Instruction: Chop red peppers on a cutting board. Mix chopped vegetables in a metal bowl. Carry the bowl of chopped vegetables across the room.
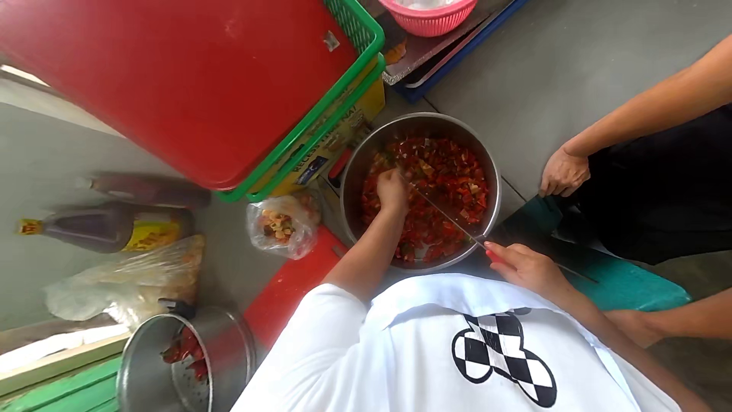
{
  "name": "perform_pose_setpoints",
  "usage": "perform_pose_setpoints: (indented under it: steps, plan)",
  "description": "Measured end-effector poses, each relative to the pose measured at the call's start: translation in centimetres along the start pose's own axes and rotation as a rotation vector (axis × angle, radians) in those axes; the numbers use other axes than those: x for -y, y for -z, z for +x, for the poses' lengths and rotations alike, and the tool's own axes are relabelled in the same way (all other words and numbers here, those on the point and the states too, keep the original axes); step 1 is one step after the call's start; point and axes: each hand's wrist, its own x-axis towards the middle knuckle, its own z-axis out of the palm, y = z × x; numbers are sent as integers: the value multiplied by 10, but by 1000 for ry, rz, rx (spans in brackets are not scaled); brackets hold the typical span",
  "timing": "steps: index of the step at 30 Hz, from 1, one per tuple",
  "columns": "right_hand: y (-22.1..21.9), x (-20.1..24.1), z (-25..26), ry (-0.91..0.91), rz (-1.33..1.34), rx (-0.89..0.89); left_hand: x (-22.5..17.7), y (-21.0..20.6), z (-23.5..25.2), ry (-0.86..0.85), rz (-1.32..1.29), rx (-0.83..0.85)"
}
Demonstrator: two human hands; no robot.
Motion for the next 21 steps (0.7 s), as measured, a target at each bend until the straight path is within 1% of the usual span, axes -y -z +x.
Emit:
perform_pose_setpoints:
  steps: [6,8,11,12,13,14,15,16,17,18,19,21]
  plan:
    - [1,2,1,-6,-36,-13,2,-6,-12,-46,15,-5]
    - [3,6,4,-12,-49,-4,4,-6,-18,-34,21,28]
    - [4,7,11,-14,-70,12,8,-2,-33,27,71,162]
    - [5,7,12,-19,-70,21,9,1,-37,38,154,243]
    - [6,8,13,-35,-62,32,10,6,-39,26,293,352]
    - [8,9,13,-62,-45,41,7,12,-37,-16,493,477]
    - [12,10,14,-100,-18,47,0,16,-32,-106,738,593]
    - [15,11,14,-138,13,44,-6,17,-22,-253,962,662]
    - [17,12,13,-168,39,37,-9,17,-8,-440,1099,657]
    - [20,12,12,-187,58,27,-12,14,7,-573,1150,617]
    - [21,12,11,-199,77,16,-17,9,22,-642,1168,584]
    - [23,9,9,-229,115,13,-21,-7,46,-682,1227,557]
